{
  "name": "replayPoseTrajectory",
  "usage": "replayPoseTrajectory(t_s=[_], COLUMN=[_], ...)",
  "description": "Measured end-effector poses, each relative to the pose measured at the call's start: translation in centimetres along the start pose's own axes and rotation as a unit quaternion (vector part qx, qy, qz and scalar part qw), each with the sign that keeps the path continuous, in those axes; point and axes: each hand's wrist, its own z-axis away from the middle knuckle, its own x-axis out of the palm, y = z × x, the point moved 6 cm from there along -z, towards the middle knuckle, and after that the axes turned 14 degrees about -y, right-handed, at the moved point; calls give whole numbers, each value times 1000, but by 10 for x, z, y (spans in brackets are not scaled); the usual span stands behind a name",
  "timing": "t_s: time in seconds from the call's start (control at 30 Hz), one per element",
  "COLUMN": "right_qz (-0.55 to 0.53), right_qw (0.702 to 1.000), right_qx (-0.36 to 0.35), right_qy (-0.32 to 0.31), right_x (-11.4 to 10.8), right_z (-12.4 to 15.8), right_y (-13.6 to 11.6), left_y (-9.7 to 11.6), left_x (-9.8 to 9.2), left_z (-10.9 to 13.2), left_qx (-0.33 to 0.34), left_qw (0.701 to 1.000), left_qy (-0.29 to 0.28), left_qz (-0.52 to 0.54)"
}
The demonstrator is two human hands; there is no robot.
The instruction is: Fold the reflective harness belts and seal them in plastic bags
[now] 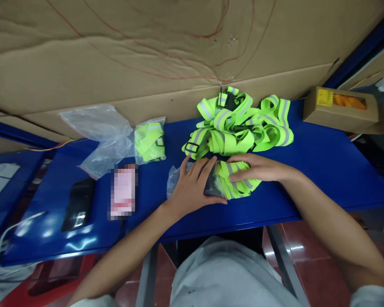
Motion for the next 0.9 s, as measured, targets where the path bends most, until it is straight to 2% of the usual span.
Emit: replayPoseTrajectory(t_s=[0.17,0.27,0.5,0.73,0.83,0.9], right_qz=[-5,20,105,131,127,111], right_qw=[997,992,989,985,983,983], right_qx=[-73,-119,-99,-112,-133,-146], right_qy=[20,35,42,24,15,34], right_x=[5,5,7,9,14,16], right_z=[-5,-4,1,6,4,1], right_y=[-4,-10,-16,-21,-23,-24], left_y=[-2,-3,-1,9,10,10], left_x=[2,-1,4,-1,-1,0], left_z=[2,3,3,2,2,3], left_qx=[10,3,-23,-7,4,14], left_qw=[1000,1000,999,998,998,998], left_qy=[-17,0,-11,45,35,19], left_qz=[-7,-6,39,45,61,65])
